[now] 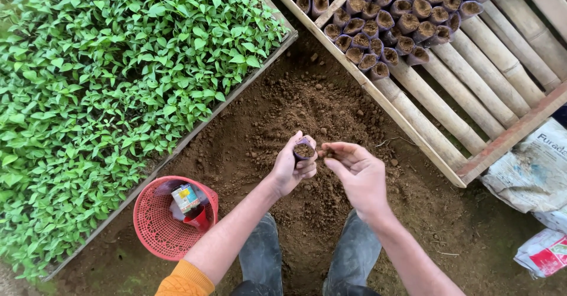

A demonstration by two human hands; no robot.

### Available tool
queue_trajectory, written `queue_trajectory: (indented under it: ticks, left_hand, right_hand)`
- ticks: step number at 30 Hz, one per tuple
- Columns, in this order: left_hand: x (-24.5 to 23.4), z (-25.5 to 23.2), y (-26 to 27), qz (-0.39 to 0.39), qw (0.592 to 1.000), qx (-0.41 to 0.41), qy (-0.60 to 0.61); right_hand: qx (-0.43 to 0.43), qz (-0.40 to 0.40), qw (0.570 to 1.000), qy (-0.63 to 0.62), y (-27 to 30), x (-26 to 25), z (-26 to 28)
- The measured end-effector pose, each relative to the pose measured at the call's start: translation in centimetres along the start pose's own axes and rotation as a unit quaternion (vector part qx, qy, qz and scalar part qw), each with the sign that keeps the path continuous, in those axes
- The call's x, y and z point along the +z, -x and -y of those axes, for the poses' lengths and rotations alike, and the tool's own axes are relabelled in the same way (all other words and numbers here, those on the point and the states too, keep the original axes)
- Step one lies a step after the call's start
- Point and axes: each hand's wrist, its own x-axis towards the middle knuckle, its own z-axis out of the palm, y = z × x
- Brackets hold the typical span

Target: The person fills small plastic seedling bags with soil from a pile on the ground. They then open a small packet, pour seeds into their hand, and place a seed into each soil-filled bag before arranging the bags on a wooden rack.

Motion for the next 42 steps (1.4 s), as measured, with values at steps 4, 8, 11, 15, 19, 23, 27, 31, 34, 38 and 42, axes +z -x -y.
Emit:
queue_trajectory:
  ticks: [4, 8, 11, 15, 19, 23, 27, 31, 34, 38, 42]
  left_hand:
    - [1.2, 0.4, 0.1, -0.012, 1.0, -0.004, -0.006]
    - [1.7, 0.6, 0.2, -0.015, 1.0, -0.01, -0.015]
    - [2.0, 0.4, 0.5, -0.018, 0.999, -0.014, -0.026]
    - [2.4, 0.4, 0.6, -0.025, 0.999, -0.031, -0.029]
    - [3.2, 0.2, 1.0, -0.034, 0.998, -0.041, -0.029]
    - [4.4, -0.5, 1.5, -0.053, 0.997, -0.042, -0.029]
    - [3.9, 0.2, 1.1, -0.069, 0.996, -0.05, -0.038]
    - [5.0, -0.8, 1.8, -0.079, 0.995, -0.046, -0.04]
    - [7.3, -2.2, 3.1, -0.13, 0.988, -0.043, -0.067]
    - [5.9, -1.1, 2.5, -0.12, 0.992, -0.001, -0.039]
    - [3.3, 0.4, 1.4, -0.074, 0.996, 0.016, -0.047]
  right_hand:
    - [-0.143, 0.02, 0.982, 0.124, 0.3, 0.9, 0.4]
    - [-0.305, 0.007, 0.916, 0.26, 0.4, 1.3, -0.1]
    - [-0.351, 0.012, 0.897, 0.266, 0.1, 0.9, -0.4]
    - [-0.374, 0.047, 0.89, 0.256, -0.3, 0.5, -0.6]
    - [-0.398, 0.075, 0.871, 0.278, -0.7, 0.5, -1.0]
    - [-0.438, 0.083, 0.837, 0.318, -1.0, 0.6, -1.2]
    - [-0.456, 0.05, 0.831, 0.315, -1.1, 0.7, -1.5]
    - [-0.448, 0.046, 0.843, 0.294, -1.3, 0.5, -1.9]
    - [-0.436, 0.062, 0.855, 0.274, -1.1, 0.2, -2.5]
    - [-0.435, 0.062, 0.8, 0.408, -0.4, 0.0, -3.5]
    - [-0.447, 0.042, 0.752, 0.482, 0.0, -0.2, -4.1]
